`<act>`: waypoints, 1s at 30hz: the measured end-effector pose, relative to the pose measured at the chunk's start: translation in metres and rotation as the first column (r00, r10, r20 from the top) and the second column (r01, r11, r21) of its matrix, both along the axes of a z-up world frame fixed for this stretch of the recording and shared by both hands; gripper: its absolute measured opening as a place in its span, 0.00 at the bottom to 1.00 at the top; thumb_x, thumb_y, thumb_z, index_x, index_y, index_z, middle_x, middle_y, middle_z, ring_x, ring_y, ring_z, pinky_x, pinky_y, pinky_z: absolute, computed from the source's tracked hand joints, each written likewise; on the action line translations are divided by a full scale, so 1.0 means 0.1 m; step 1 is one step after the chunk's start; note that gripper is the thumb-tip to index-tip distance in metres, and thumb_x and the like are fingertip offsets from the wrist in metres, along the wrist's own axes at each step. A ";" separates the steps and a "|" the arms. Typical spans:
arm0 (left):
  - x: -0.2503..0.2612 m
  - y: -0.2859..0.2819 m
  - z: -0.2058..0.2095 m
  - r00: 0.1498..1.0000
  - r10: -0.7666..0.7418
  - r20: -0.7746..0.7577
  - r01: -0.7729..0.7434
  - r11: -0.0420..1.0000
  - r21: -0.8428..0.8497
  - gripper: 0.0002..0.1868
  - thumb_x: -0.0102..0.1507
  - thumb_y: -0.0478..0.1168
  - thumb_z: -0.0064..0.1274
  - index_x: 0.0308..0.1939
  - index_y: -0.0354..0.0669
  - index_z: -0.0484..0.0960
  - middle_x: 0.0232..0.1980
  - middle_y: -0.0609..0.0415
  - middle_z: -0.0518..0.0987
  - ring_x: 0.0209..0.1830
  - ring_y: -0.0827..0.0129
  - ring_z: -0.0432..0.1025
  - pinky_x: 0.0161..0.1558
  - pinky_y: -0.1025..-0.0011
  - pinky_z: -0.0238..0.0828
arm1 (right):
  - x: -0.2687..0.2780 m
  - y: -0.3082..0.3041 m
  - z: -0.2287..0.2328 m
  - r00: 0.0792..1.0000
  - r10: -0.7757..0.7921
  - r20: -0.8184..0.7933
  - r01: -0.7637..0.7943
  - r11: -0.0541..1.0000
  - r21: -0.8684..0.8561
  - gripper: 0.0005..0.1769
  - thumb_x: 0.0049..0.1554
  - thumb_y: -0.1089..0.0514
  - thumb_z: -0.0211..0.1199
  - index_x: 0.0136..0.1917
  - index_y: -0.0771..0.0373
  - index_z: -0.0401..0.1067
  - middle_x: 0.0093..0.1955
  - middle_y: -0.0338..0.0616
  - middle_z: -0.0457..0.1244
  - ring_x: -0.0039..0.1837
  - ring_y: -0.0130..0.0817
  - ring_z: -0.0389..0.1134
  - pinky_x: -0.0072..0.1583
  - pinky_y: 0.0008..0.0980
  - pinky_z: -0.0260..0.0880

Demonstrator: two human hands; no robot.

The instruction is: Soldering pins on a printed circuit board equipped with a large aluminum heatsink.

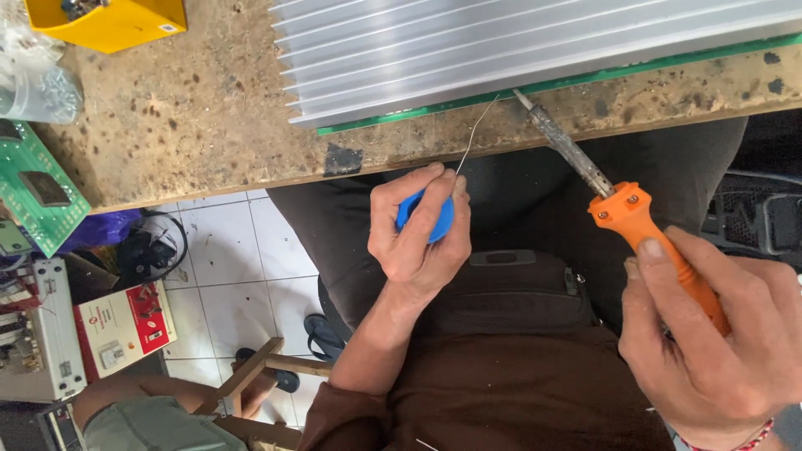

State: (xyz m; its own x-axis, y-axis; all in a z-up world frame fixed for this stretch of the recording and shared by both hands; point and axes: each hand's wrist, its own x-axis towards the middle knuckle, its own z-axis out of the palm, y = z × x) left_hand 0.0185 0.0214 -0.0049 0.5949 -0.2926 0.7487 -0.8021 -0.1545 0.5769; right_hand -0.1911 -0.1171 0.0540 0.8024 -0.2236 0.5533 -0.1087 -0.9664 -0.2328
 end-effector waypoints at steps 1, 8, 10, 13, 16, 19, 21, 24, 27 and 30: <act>0.00 0.00 0.00 1.000 -0.002 0.000 0.002 1.000 0.000 0.11 0.61 0.24 0.66 0.45 0.33 0.84 0.47 0.39 0.77 0.43 0.58 0.80 0.45 0.69 0.89 | 0.01 0.01 0.00 1.000 -0.002 0.000 0.002 1.000 0.000 0.14 0.65 0.87 0.77 0.59 0.78 0.84 0.58 0.75 0.72 0.46 0.61 0.65 0.48 0.51 0.68; -0.01 -0.02 0.01 1.000 0.005 0.008 -0.005 1.000 0.001 0.10 0.61 0.24 0.66 0.44 0.33 0.84 0.47 0.39 0.77 0.42 0.58 0.80 0.45 0.70 0.89 | 0.01 0.01 0.02 0.999 0.016 0.035 -0.017 1.000 0.026 0.10 0.64 0.86 0.76 0.56 0.81 0.83 0.57 0.77 0.71 0.44 0.62 0.65 0.47 0.51 0.68; -0.01 -0.01 0.01 1.000 -0.001 0.000 0.001 1.000 0.004 0.10 0.61 0.24 0.66 0.45 0.33 0.84 0.48 0.40 0.77 0.43 0.58 0.80 0.45 0.70 0.89 | 0.00 0.01 0.03 1.000 0.018 0.001 -0.018 1.000 0.021 0.11 0.63 0.86 0.76 0.57 0.81 0.83 0.58 0.77 0.71 0.45 0.62 0.65 0.48 0.51 0.68; -0.01 -0.01 0.02 1.000 0.009 0.015 -0.009 1.000 0.000 0.10 0.61 0.25 0.66 0.44 0.34 0.84 0.47 0.39 0.78 0.43 0.59 0.79 0.44 0.70 0.89 | -0.02 0.02 0.01 0.998 0.022 0.057 -0.027 0.996 0.087 0.12 0.63 0.89 0.72 0.56 0.82 0.81 0.56 0.79 0.70 0.43 0.61 0.64 0.48 0.52 0.67; -0.03 -0.01 0.02 1.000 0.026 -0.003 -0.026 1.000 0.008 0.09 0.62 0.26 0.65 0.45 0.35 0.84 0.47 0.41 0.78 0.42 0.60 0.79 0.44 0.70 0.88 | -0.12 -0.01 -0.05 0.995 -0.005 0.100 -0.008 0.991 0.130 0.12 0.63 0.89 0.76 0.56 0.84 0.80 0.56 0.82 0.68 0.46 0.65 0.65 0.48 0.55 0.67; -0.04 0.00 0.01 1.000 0.025 -0.001 -0.025 1.000 0.019 0.09 0.62 0.26 0.65 0.45 0.36 0.84 0.48 0.41 0.77 0.42 0.60 0.80 0.43 0.71 0.89 | -0.18 -0.08 -0.05 0.996 0.058 0.074 -0.064 0.995 0.083 0.13 0.62 0.88 0.74 0.57 0.84 0.78 0.54 0.86 0.69 0.44 0.67 0.65 0.47 0.57 0.66; -0.05 0.00 0.03 1.000 0.027 -0.011 -0.026 0.999 0.040 0.08 0.63 0.27 0.65 0.45 0.37 0.84 0.49 0.42 0.77 0.41 0.60 0.80 0.42 0.71 0.89 | -0.26 -0.09 -0.05 0.997 0.035 -0.069 -0.029 0.996 0.081 0.15 0.62 0.79 0.76 0.62 0.80 0.79 0.60 0.84 0.69 0.50 0.70 0.68 0.52 0.61 0.71; -0.05 0.00 0.08 1.000 0.020 -0.008 -0.019 0.999 0.031 0.07 0.63 0.25 0.64 0.43 0.35 0.84 0.48 0.40 0.76 0.37 0.62 0.81 0.40 0.73 0.90 | -0.14 -0.06 0.02 0.999 0.028 -0.046 -0.023 0.995 0.102 0.12 0.62 0.82 0.76 0.58 0.80 0.81 0.57 0.79 0.70 0.48 0.64 0.65 0.49 0.54 0.69; -0.06 0.04 0.08 1.000 0.016 -0.003 -0.016 0.999 0.045 0.08 0.63 0.23 0.63 0.44 0.34 0.83 0.50 0.40 0.74 0.36 0.61 0.81 0.39 0.72 0.92 | -0.08 -0.04 0.02 1.000 0.023 -0.001 -0.022 0.993 0.118 0.13 0.62 0.84 0.76 0.59 0.79 0.81 0.58 0.79 0.70 0.47 0.64 0.67 0.49 0.52 0.68; -0.06 0.06 0.10 0.999 0.045 0.015 -0.045 0.998 0.046 0.07 0.63 0.24 0.62 0.42 0.35 0.83 0.49 0.41 0.74 0.32 0.63 0.81 0.36 0.74 0.90 | -0.12 -0.06 0.06 0.990 0.029 -0.140 -0.013 0.994 0.112 0.19 0.61 0.78 0.77 0.64 0.76 0.79 0.63 0.78 0.68 0.52 0.65 0.70 0.52 0.54 0.73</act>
